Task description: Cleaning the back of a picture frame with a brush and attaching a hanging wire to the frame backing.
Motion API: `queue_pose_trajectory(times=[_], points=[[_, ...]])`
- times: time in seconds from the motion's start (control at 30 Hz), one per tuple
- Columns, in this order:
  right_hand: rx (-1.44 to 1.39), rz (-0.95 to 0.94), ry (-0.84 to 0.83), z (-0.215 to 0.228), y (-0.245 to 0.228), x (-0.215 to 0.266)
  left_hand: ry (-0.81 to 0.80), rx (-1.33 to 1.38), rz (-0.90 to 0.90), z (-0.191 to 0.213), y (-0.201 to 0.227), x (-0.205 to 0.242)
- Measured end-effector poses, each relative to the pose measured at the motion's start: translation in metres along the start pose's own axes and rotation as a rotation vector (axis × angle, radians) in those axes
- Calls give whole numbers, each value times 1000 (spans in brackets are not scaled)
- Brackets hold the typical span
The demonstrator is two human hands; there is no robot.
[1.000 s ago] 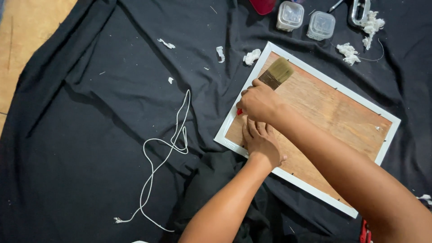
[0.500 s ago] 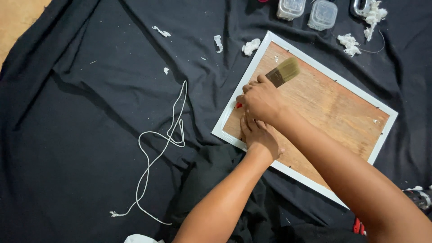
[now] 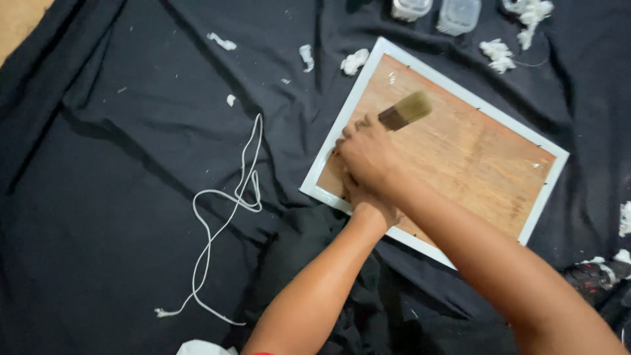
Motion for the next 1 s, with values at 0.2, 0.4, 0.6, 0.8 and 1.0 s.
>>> queue_pose_trajectory(times=[0.2,0.4,0.6,0.8,1.0], points=[[-179,-134,68,-4,21,26,-35,-79,-34,6,2,-6],[-374,-633,113,4,96,129,187,27,-43,26,-15,-2],[-475,-832,-200,-56,134,223,566,27,-107,97,11,-1],[-574,-738,69,-56,184,196,743,115,-128,94,-1,-24],[-594,-539,207,-25,225,77,819,32,-166,114,14,-35]])
Point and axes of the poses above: each hand's wrist, its own x-axis away from the middle knuckle, its own z-axis out of the back of the hand, y = z × x, the point moved 7 cm from there along -x, towards the middle knuckle, and after that the axes turned 10 degrees about -z, right-handed, at the moved point
